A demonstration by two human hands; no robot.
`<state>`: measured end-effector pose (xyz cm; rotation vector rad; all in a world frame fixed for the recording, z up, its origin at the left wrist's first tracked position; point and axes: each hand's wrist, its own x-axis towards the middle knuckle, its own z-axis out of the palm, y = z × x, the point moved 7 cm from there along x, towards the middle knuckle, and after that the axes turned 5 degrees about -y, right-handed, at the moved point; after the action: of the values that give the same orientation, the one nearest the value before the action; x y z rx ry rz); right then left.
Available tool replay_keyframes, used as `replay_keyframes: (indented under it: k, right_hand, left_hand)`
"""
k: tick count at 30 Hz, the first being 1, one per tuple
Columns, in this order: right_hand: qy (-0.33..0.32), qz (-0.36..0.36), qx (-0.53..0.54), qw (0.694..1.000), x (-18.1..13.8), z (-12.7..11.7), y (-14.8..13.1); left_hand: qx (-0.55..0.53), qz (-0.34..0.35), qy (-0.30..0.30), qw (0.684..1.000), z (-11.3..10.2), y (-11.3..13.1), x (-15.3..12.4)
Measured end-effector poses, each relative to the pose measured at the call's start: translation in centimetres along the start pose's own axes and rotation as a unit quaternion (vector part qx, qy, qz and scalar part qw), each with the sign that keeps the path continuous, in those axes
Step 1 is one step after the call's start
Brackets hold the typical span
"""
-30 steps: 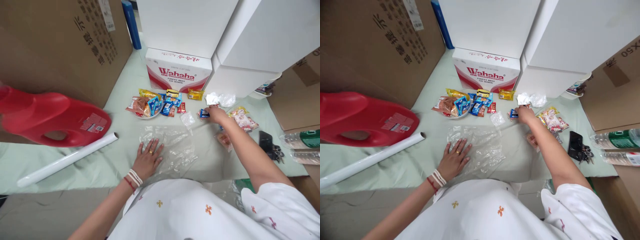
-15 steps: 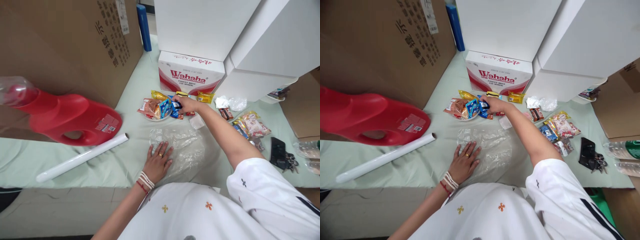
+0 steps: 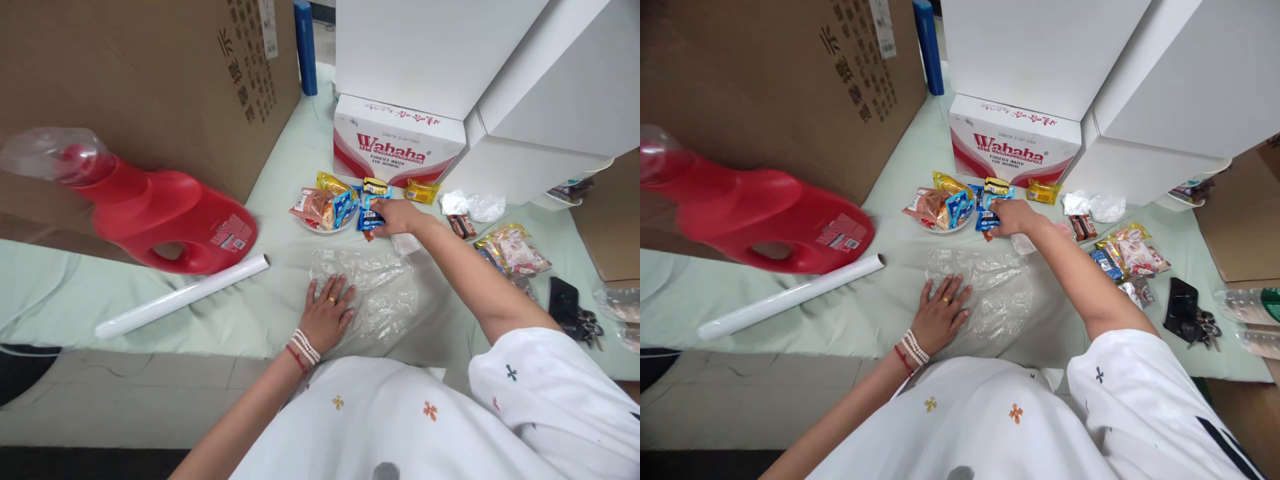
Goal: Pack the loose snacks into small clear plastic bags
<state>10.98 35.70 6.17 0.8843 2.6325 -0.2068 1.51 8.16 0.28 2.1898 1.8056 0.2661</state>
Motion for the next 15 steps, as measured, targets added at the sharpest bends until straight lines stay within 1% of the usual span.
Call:
replay_keyframes:
  k: [3,5,7,8,9,10,11,13,14,15]
  right_hand:
    - [0.005,0.008,-0.009,1.000,-0.6,0.1,-1.0]
    - [0.030,0.042,0.008,0.999,-1.8,-0.3,-0.8]
    - [0.095,0.087,0.062,0.990,-4.0,-1.3,-0.3]
    - [0.135,0.101,0.105,0.980,-5.5,-1.8,-0.3]
    - [0.167,0.102,0.158,0.968,-7.1,-2.0,-0.7]
    - [0.186,0.088,0.215,0.955,-8.6,-1.9,-1.6]
    - [0.185,0.059,0.271,0.943,-10.1,-1.3,-2.9]
    - [0.128,-0.019,0.349,0.928,-12.7,1.1,-6.6]
    - [0.094,-0.050,0.360,0.927,-14.0,2.8,-8.4]
    - [0.063,-0.063,0.355,0.931,-15.1,4.6,-9.9]
  left_hand:
    - [-0.007,-0.016,0.005,1.000,0.2,0.4,0.1]
    - [-0.010,-0.024,0.012,1.000,0.3,0.6,0.1]
    - [-0.013,-0.028,0.019,0.999,0.4,0.9,0.1]
    - [-0.015,-0.029,0.022,0.999,0.4,1.0,0.1]
    - [-0.017,-0.031,0.024,0.999,0.4,1.0,0.1]
    - [-0.020,-0.032,0.027,0.999,0.4,1.1,0.0]
    - [-0.022,-0.033,0.030,0.999,0.3,1.0,0.0]
    - [-0.025,-0.034,0.032,0.999,0.2,0.8,-0.1]
    - [-0.023,-0.034,0.031,0.999,0.1,0.5,-0.1]
    - [-0.019,-0.033,0.030,0.999,0.0,0.2,-0.2]
